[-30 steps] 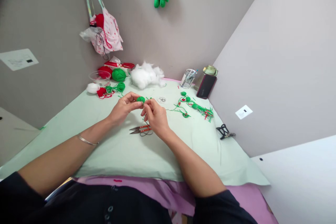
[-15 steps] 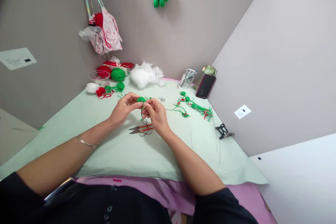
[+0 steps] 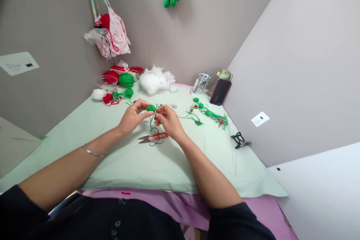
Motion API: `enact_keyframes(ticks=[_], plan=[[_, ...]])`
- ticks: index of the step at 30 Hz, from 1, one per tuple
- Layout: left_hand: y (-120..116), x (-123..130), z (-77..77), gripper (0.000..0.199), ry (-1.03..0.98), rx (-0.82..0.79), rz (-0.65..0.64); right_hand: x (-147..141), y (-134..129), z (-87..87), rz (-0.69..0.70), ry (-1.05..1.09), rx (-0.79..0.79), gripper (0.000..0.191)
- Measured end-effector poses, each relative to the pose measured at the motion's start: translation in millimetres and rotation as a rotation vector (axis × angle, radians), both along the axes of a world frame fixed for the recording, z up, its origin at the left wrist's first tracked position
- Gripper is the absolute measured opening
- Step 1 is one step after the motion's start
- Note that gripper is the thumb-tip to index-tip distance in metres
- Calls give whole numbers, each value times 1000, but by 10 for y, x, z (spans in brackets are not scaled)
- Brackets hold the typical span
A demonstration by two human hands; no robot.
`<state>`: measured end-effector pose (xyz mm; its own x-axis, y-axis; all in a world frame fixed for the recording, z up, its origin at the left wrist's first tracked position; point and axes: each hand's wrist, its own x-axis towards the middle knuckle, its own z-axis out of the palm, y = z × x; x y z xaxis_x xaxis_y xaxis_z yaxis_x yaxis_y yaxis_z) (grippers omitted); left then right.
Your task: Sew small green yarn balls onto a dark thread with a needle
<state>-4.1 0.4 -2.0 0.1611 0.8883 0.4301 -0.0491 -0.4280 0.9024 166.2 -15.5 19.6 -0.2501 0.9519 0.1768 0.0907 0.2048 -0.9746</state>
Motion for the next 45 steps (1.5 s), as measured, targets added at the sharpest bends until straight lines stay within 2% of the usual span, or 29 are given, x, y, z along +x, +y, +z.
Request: enact_keyframes(ticks=[4,6,8,10,16,22,25,28,31,33,34,37,40,42,45], plan=[[15,7,-32,29,4,-50,-62,39,-36,64,67,-4,21,15],[15,13,-38,31,-17,-72,-67,72,-32,96,-1,-141,136,9],[11,21,-43,33,-29,-88,-67,101,-14,113,-117,-266,274,12],[2,31,-47,34,-25,-99,-74,114,2,113,-171,-293,343,15],[-28,42,-8,33,1,-152,-114,94,11,104,-137,-201,331,11],[-26,-14,134,37,-44,-205,-189,170,68,129,-141,84,206,14],[1,-38,111,36,14,-185,-164,146,59,121,-122,82,237,15],[43,-45,17,31,135,-141,-112,140,80,153,-142,123,312,15],[96,-62,-59,33,183,-177,-139,367,214,248,-226,338,208,24],[136,-91,-71,38,155,-224,-166,713,338,329,-273,422,123,33],[155,-109,-65,40,135,-239,-167,932,390,368,-309,417,128,35],[196,-156,-32,42,95,-236,-140,1618,465,447,-430,360,272,45],[200,-169,-2,43,83,-221,-139,2039,491,448,-490,352,312,56],[185,-162,15,44,75,-226,-153,2051,543,404,-501,333,308,53],[154,-151,42,44,70,-234,-160,1671,628,296,-475,314,266,33]])
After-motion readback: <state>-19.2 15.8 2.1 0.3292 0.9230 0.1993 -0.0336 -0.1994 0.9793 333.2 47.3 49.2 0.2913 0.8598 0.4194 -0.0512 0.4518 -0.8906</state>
